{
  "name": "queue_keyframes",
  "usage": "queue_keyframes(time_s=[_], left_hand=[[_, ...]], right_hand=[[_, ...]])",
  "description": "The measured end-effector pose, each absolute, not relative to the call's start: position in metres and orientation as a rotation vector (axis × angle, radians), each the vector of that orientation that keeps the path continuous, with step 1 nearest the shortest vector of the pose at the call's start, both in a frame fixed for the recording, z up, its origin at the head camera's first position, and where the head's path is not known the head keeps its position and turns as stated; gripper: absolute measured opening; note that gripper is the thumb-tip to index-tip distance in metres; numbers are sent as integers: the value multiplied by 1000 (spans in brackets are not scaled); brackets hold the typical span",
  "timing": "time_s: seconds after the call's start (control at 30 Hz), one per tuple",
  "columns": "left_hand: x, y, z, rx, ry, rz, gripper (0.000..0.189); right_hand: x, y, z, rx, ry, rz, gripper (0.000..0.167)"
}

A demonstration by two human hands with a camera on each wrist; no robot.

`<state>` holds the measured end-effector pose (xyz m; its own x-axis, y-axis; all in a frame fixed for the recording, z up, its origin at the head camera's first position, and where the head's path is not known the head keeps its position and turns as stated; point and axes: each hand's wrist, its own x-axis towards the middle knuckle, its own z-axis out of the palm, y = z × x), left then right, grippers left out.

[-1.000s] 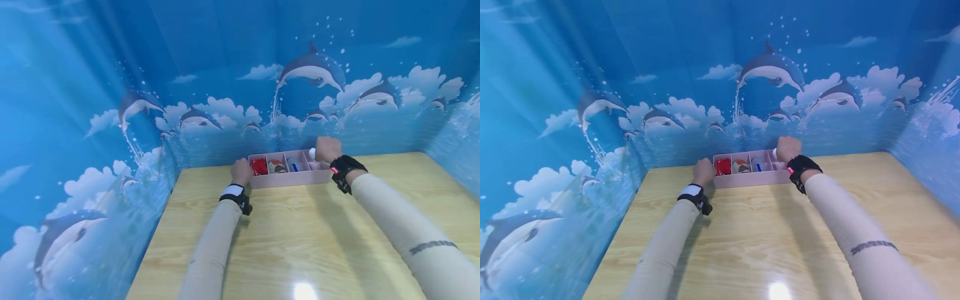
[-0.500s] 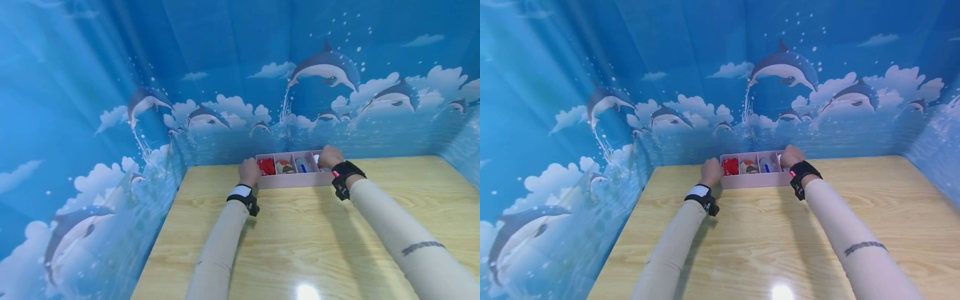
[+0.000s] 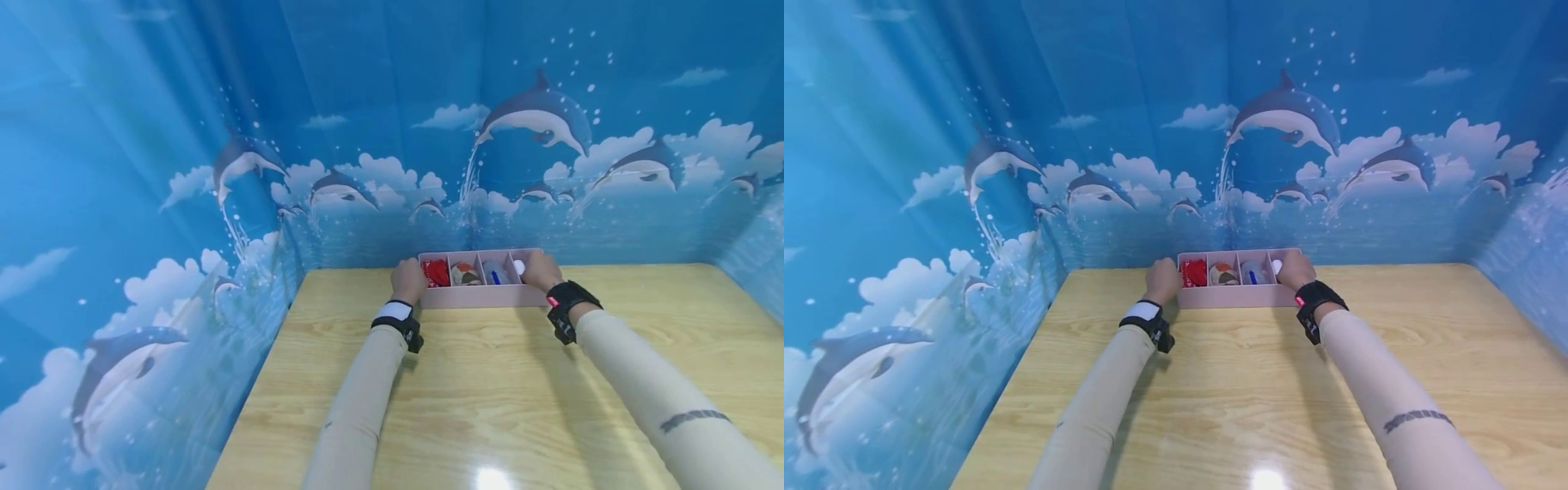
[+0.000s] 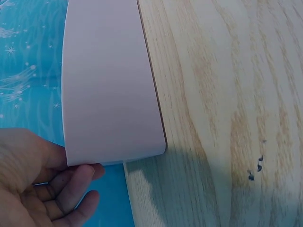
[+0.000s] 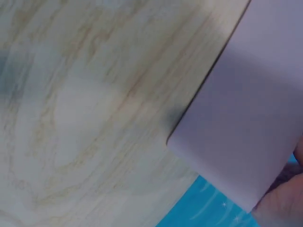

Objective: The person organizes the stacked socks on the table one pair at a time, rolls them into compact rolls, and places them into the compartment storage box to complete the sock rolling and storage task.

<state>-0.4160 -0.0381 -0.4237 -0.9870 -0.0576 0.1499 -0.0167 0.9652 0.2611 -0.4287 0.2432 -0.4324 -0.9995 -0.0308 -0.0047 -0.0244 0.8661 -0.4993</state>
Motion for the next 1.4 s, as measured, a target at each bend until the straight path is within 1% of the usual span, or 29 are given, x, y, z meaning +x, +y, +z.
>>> queue_keyframes(time_s=[0.03, 0.1, 0.13, 0.17, 0.2, 0.27, 0.33, 0.43, 0.47, 0.57, 0.63, 0.67, 0.7, 0.8, 0.87, 0.9, 0.97, 1.13, 1.27, 1.4], left_hand=[[-416, -38, -424, 58, -2960, -392, 13], [-416, -37, -423, 60, -2962, -403, 12], [-415, -36, -423, 59, -2964, -409, 12], [-415, -36, -422, 58, -2967, -413, 12], [-415, -36, -422, 58, -2969, -412, 12], [-414, -36, -421, 60, -2972, -418, 12], [-414, -36, -422, 61, -2969, -415, 13], [-414, -38, -423, 56, -2962, -419, 14], [-414, -38, -423, 52, -2960, -419, 14], [-414, -38, -422, 42, -2961, -417, 15], [-414, -38, -421, 42, -2965, -415, 16], [-414, -38, -420, 43, -2967, -418, 16], [-414, -38, -420, 44, -2966, -421, 16], [-413, -36, -420, 50, -2964, -421, 16], [-413, -35, -421, 49, -2964, -418, 16], [-413, -35, -421, 48, -2966, -414, 16], [-412, -34, -422, 43, -2968, -408, 16], [-414, -33, -424, 35, -2954, -410, 14], [-414, -32, -423, 32, -2962, -392, 14], [-413, -31, -422, 26, -2961, -405, 14]], right_hand=[[-428, 243, -434, -25, 3031, -802, 45], [-429, 242, -436, 34, 3027, -794, 37], [-430, 242, -437, 71, 3021, -794, 36], [-431, 242, -438, 109, 3012, -783, 29], [-431, 242, -439, 121, 3013, -780, 27], [-433, 242, -440, 114, 3010, -783, 16], [-433, 242, -441, 82, 3014, -796, 12], [-433, 242, -441, 20, 3020, -807, 14], [-432, 243, -441, -2, 3019, -819, 11], [-430, 244, -440, -36, 3010, -836, 15], [-428, 243, -439, -60, 3002, -847, 23], [-427, 243, -438, -70, 3002, -857, 30], [-426, 243, -437, -75, 3005, -857, 25], [-424, 242, -436, -94, 3020, -868, 26], [-423, 243, -436, -87, 3028, -863, 20], [-422, 243, -436, -78, 3027, -853, 14], [-422, 243, -438, -57, 3021, -837, 11], [-420, 244, -438, -34, 3046, -792, 12], [-419, 243, -437, -21, 3059, -747, 19], [-420, 244, -437, 0, 3053, -769, 12]])
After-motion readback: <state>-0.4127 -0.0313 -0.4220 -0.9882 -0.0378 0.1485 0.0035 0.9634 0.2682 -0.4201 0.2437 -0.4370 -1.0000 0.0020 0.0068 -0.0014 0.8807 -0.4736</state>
